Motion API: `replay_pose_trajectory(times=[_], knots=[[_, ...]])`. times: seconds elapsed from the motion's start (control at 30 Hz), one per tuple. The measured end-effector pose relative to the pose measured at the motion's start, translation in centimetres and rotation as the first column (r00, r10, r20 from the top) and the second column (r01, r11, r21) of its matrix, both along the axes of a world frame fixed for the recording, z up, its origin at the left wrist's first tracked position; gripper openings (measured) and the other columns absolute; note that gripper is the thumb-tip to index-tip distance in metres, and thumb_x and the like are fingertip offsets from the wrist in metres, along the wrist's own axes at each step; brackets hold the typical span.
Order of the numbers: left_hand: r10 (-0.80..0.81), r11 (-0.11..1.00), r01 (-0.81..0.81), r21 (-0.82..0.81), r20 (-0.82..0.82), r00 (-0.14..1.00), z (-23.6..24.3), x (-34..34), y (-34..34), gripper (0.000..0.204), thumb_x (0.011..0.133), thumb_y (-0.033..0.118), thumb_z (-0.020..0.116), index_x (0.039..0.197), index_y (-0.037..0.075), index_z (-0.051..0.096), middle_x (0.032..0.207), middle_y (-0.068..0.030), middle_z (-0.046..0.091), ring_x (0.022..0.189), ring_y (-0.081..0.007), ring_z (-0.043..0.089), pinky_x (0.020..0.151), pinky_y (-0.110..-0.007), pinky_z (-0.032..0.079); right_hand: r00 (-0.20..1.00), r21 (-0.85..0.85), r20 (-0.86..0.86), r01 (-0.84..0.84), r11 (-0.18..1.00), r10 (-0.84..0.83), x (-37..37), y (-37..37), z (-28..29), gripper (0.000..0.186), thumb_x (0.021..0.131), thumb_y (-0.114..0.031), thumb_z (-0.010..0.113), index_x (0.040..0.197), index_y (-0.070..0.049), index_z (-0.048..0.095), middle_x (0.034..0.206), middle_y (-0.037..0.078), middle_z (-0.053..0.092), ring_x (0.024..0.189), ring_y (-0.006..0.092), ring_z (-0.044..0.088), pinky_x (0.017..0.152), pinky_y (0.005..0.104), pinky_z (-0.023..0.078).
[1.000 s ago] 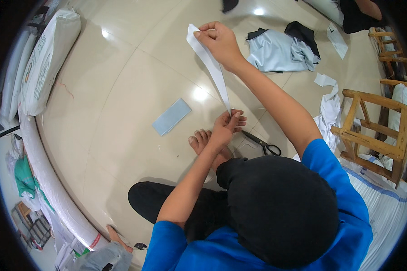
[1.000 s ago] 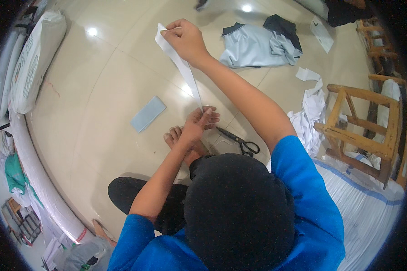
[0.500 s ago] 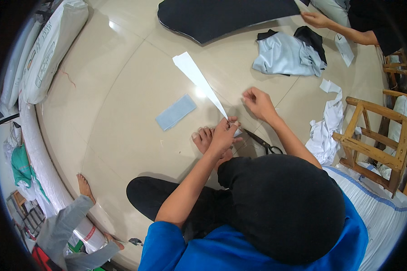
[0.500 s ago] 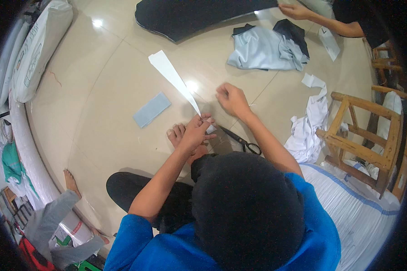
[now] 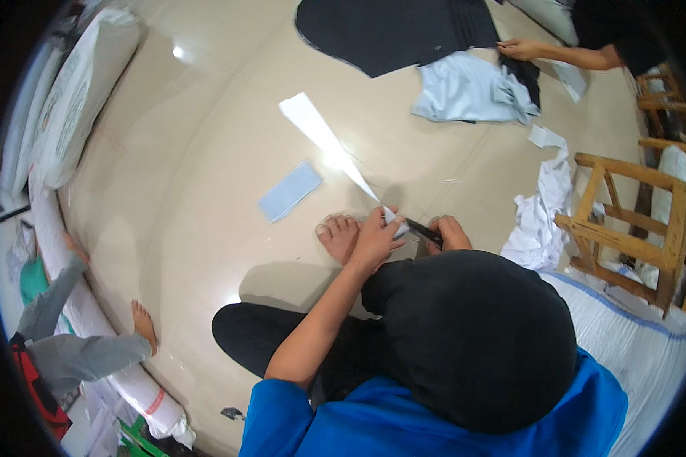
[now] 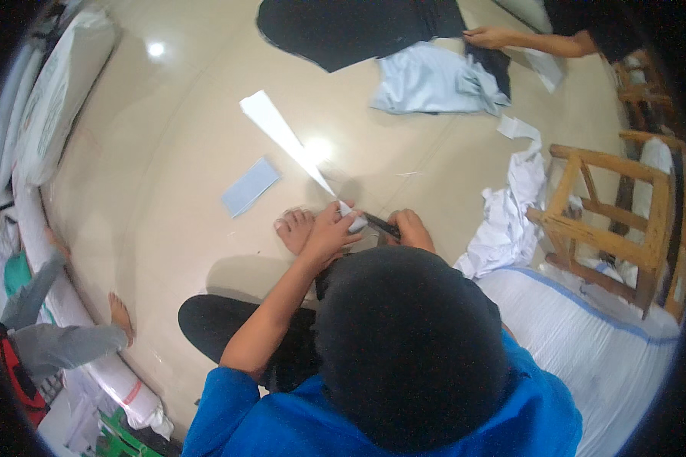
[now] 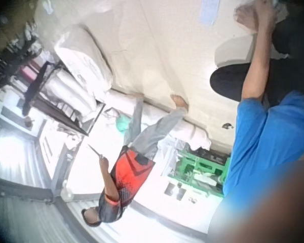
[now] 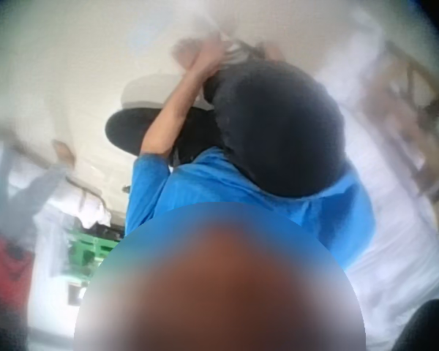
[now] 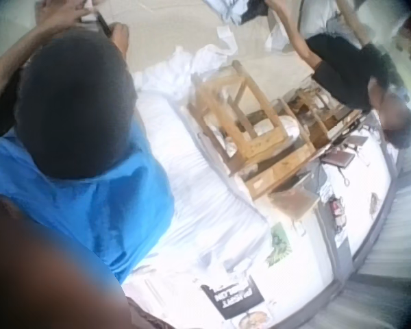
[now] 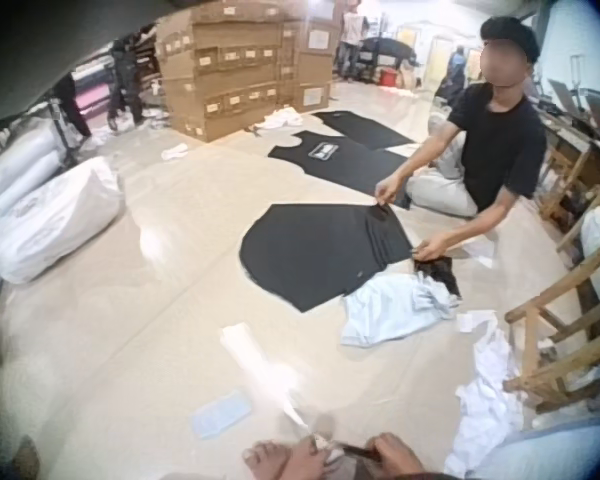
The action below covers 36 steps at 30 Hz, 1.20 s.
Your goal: The person sits on the floor and cuts strips of black and white fabric using scissors. They fold and align the fabric pieces before cutting them into smaller rectangular shapes.
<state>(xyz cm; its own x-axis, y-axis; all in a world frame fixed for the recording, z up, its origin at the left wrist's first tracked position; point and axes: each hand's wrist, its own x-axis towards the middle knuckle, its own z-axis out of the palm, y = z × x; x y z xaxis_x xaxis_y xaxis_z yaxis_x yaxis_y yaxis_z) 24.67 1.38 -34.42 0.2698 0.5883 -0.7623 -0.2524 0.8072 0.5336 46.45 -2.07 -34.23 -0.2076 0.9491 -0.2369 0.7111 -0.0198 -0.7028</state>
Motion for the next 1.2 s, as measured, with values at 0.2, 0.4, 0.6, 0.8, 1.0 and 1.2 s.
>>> replay_pose_trajectory(times=[0.2, 0.4, 0.6, 0.8, 1.0, 1.2], knots=[[-0.183, 0.981, 0.184, 0.059, -0.01, 0.983, -0.1, -0.2, 0.4, 0.032, 0.101, 0.017, 0.056, 0.131, 0.005, 0.051, 0.111, -0.0092, 0.066, 0.097, -0.0185, 0.066, 0.072, -0.03, 0.059, 0.995, 0.008, 0.086, 0.058, 0.998, -0.058, 2.0, -2.8, -0.4, 0.025, 0.08, -0.011, 0.066, 0.102, -0.005, 0.055, 0.095, 0.015, 0.054, 0.094, 0.0372, 0.055, 0.08, 0.044, 0.045], [-0.518, 0.627, 0.628, 0.462, -0.355, 0.778, 2.4, 1.2, 1.0, 0.017, 0.098, 0.015, 0.056, 0.107, 0.003, 0.064, 0.087, -0.0102, 0.07, 0.083, -0.023, 0.068, 0.072, -0.034, 0.054, 0.931, -0.089, 0.003, 0.363, 0.927, -0.364, 2.5, -3.6, -1.8, 0.022, 0.089, -0.017, 0.065, 0.105, -0.003, 0.06, 0.098, 0.013, 0.06, 0.091, 0.0283, 0.06, 0.079, 0.038, 0.048], [-0.776, 0.249, 0.684, 0.686, -0.281, 0.565, 4.3, 4.2, 2.8, 0.021, 0.099, 0.018, 0.057, 0.11, 0.003, 0.064, 0.094, -0.0092, 0.069, 0.089, -0.0222, 0.066, 0.078, -0.034, 0.052, 0.694, -0.69, -0.464, 0.107, 0.716, -0.55, 0.1, 5.0, 4.5, 0.024, 0.096, -0.017, 0.066, 0.113, 0.0, 0.065, 0.095, 0.005, 0.066, 0.082, 0.0123, 0.059, 0.073, 0.0281, 0.049], [-0.78, 0.519, 0.621, 0.588, 0.028, 0.625, 5.4, 3.4, 3.0, 0.028, 0.101, 0.023, 0.057, 0.119, 0.003, 0.062, 0.105, -0.0072, 0.069, 0.098, -0.0191, 0.064, 0.085, -0.033, 0.05, 0.648, -0.741, -0.586, -0.185, 0.646, -0.487, 1.7, 7.6, 6.1, 0.017, 0.098, -0.014, 0.066, 0.104, 0.001, 0.065, 0.072, -0.001, 0.056, 0.058, 0.0047, 0.046, 0.051, 0.0206, 0.036], [-0.553, 0.759, 0.529, 0.38, -0.053, 0.832, 5.3, -1.5, 1.5, 0.036, 0.103, 0.028, 0.056, 0.129, 0.003, 0.061, 0.116, -0.0052, 0.068, 0.108, -0.0159, 0.062, 0.092, -0.031, 0.048, 0.639, -0.85, -0.458, -0.113, 0.515, -0.617, 7.2, 4.6, 6.4, 0.014, 0.094, -0.012, 0.071, 0.094, 0.0, 0.065, 0.062, -0.007, 0.048, 0.051, 0.0031, 0.04, 0.045, 0.0205, 0.03], [-0.28, 0.676, 0.623, 0.394, -0.644, 0.712, -0.6, -3.6, 0.2, 0.033, 0.103, 0.016, 0.056, 0.134, 0.004, 0.052, 0.113, -0.0075, 0.067, 0.09, -0.0139, 0.067, 0.081, -0.029, 0.054, 0.948, -0.166, -0.319, -0.049, 0.985, -0.006, 1.4, 5.6, 3.8, 0.038, 0.082, -0.008, 0.078, 0.117, -0.005, 0.064, 0.113, 0.008, 0.06, 0.089, 0.0158, 0.059, 0.071, 0.0282, 0.052]])
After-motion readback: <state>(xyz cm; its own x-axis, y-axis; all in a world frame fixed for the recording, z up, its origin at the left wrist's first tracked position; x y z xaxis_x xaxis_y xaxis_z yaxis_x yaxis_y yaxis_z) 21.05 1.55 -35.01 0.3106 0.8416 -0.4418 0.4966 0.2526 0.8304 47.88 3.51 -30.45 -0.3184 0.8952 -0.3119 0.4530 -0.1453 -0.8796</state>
